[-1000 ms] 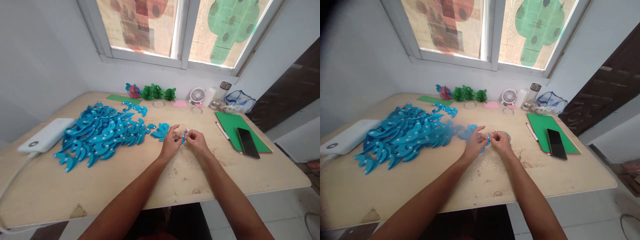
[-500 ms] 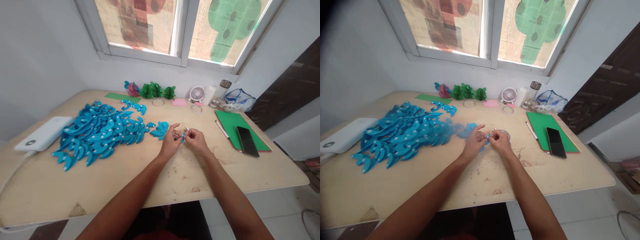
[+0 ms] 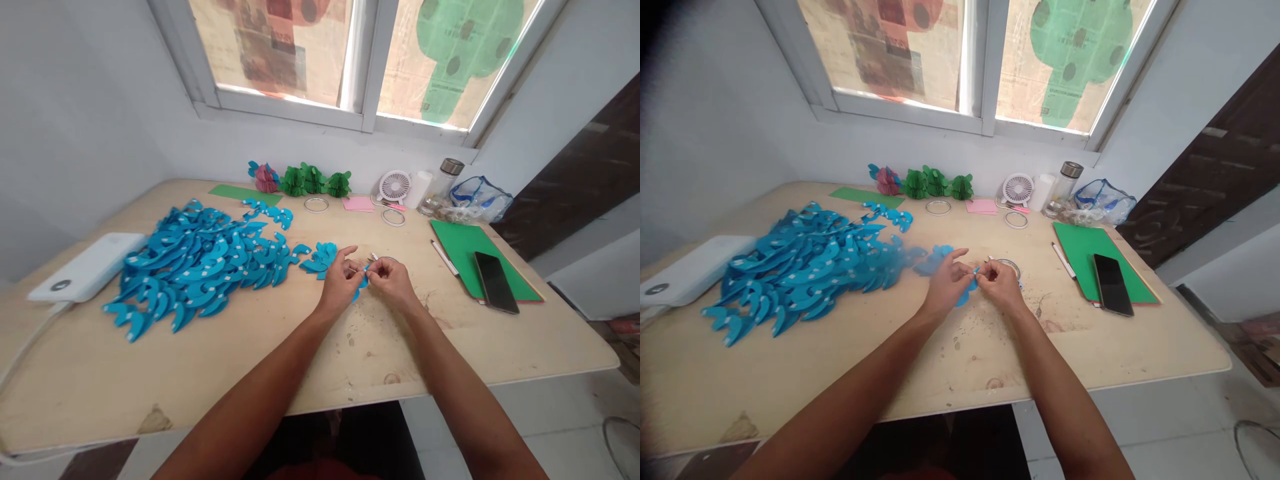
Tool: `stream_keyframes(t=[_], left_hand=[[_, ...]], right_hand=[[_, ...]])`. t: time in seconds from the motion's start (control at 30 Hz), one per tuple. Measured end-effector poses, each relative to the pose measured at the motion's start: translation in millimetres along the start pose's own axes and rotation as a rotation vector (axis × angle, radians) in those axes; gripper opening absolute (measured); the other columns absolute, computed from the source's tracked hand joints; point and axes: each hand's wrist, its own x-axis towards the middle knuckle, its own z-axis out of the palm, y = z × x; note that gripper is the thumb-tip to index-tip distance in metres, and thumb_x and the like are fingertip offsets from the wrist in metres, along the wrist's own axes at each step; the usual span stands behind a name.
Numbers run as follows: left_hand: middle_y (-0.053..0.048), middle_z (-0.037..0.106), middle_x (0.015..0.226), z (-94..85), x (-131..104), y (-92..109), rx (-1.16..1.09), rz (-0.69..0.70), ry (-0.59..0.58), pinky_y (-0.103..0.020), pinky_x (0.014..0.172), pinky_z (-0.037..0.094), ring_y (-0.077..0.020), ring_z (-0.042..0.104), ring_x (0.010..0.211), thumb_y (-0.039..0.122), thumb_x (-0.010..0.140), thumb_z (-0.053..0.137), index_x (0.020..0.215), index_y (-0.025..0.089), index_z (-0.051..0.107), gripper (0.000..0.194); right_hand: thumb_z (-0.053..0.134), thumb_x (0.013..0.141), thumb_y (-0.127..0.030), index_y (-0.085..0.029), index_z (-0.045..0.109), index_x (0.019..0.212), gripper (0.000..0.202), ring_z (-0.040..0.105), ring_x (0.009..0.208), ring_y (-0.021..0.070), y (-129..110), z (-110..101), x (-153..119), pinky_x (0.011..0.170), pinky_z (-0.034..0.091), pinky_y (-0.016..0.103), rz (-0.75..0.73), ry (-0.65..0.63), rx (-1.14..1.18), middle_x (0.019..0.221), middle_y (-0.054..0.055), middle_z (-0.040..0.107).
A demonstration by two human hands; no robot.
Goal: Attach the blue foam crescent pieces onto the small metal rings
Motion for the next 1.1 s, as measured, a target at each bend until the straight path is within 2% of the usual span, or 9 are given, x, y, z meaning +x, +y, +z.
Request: stream_keyframes(t=[0.47,0.9,1.1], left_hand=[[0.004,0.058,0.065,-0.2,-1.8,3.3,-0.027,-0.015,0.008,-0.022,0.061,0.043,-0.011,0.056,0.064,0.011,0.067,0.058,0.112,0.019,0.049,0.047],[0.005,0.056,0.062,-0.5,-3.5,9.3,0.008,0.026,0.005,-0.021,0.06,0.041,-0.0098,0.054,0.061,0.009,0.067,0.055,0.113,0.02,0.048,0.048],[0.005,0.057,0.063,-0.2,-4.0,11.7,-0.03,0.02,0.02,-0.021,0.061,0.042,-0.0098,0.055,0.061,0.012,0.066,0.058,0.111,0.02,0.048,0.047]], right_hand=[[0.057,0.065,-0.023,-0.018,0.057,0.064,0.005,0.047,0.051,0.0096,-0.6,0.6,-1.3,0.048,0.037,0.021,-0.02,0.005,-0.025,0.056,-0.002,0.057],[0.056,0.066,-0.021,-0.018,0.058,0.064,0.004,0.049,0.056,0.0116,-2.8,1.4,-2.8,0.054,0.04,0.023,-0.085,0.024,-0.127,0.06,0.0,0.059],[0.053,0.068,-0.022,-0.019,0.057,0.064,0.006,0.047,0.056,0.0113,-2.8,1.1,-3.0,0.054,0.038,0.023,-0.097,0.028,-0.1,0.059,-0.001,0.057]])
